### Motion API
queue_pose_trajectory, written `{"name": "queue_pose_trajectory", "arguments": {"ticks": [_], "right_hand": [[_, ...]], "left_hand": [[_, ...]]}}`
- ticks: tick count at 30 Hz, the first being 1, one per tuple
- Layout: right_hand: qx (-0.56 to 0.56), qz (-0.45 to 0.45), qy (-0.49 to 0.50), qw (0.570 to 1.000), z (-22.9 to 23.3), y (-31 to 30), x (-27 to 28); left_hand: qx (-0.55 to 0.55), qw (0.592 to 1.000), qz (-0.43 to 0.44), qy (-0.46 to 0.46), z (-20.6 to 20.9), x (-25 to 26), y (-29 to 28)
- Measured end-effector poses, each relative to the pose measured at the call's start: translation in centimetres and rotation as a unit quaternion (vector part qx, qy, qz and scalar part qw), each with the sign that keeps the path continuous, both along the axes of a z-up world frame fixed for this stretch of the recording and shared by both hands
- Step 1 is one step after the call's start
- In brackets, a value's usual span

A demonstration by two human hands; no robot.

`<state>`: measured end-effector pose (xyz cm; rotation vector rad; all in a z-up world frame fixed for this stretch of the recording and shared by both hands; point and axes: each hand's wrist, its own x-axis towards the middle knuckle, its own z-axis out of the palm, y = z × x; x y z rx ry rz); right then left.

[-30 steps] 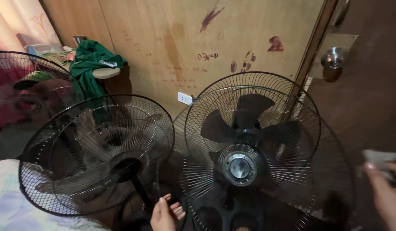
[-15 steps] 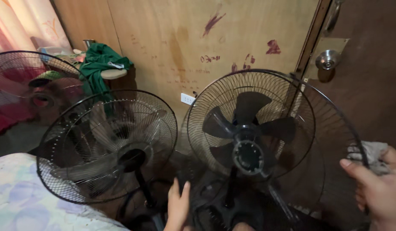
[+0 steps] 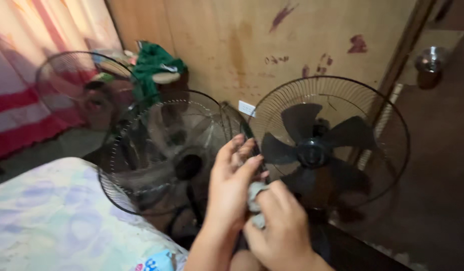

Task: The person wipes the metal cage and plastic blades of a standing electric fan using a white cloth. They rotate the blades to reach different surfaces and clean both the front and back of the fan components.

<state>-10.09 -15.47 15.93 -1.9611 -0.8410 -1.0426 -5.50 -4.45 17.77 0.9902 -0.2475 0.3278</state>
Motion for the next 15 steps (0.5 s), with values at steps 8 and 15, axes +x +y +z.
{"name": "queue_pose_trajectory", "arguments": {"ticks": [8,15], "right_hand": [[0.108,0.169,0.046,0.979,-2.1,-0.9,4.2],[0.064,0.146,-0.044,0.986,-1.2,3.7,7.5]], "left_hand": [[0.047,0.997,-0.013,0.064,1.0,-1.6,10.8],[0.229,0.967,0.035,0.104,-1.6,0.6,13.2]]}}
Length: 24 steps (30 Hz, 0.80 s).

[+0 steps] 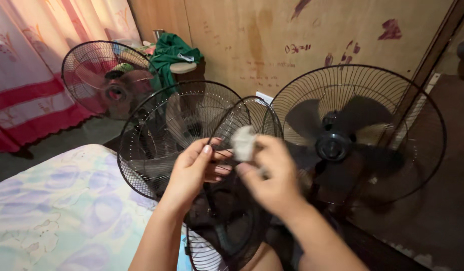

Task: The person wipes the metal cage and plastic blades of a standing electric fan using a white cloth. They rotate the blades to reach different surfaces and clean both the front and back of the fan components.

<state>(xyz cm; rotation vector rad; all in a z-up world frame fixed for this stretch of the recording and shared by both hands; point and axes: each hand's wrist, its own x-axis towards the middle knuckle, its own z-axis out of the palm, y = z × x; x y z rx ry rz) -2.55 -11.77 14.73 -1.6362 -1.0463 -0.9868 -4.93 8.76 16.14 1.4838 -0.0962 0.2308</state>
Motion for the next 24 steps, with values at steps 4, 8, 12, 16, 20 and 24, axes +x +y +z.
{"name": "queue_pose_trajectory", "arguments": {"ticks": [4,8,12,16,20,24], "right_hand": [[-0.027,-0.002,-0.043,0.999,-2.4,3.2,-0.4],[0.012,-0.055,0.008,0.998,-6.8,2.3,0.1],[0.050,-0.062,0.117,0.990,-8.6,0.9,0.2],[0.087,-0.016,-0.005,0.996,-4.5,1.8,0.6],[0.039,-0.030,0.001,0.999,0.0,4.3,0.9],[-0.002,-0.047,-0.006,0.999,-1.0,4.2,0.7]], "left_hand": [[-0.011,1.000,0.018,0.015,-1.0,0.0,1.1],[-0.043,0.997,0.024,0.052,-0.9,-1.6,2.2],[-0.067,0.997,0.015,0.045,0.4,-2.3,2.3],[-0.029,0.998,0.018,0.044,2.0,-2.0,2.0],[-0.007,1.000,0.007,-0.006,2.4,-0.9,2.0],[-0.012,0.999,-0.010,-0.040,1.2,-0.5,2.6]]}}
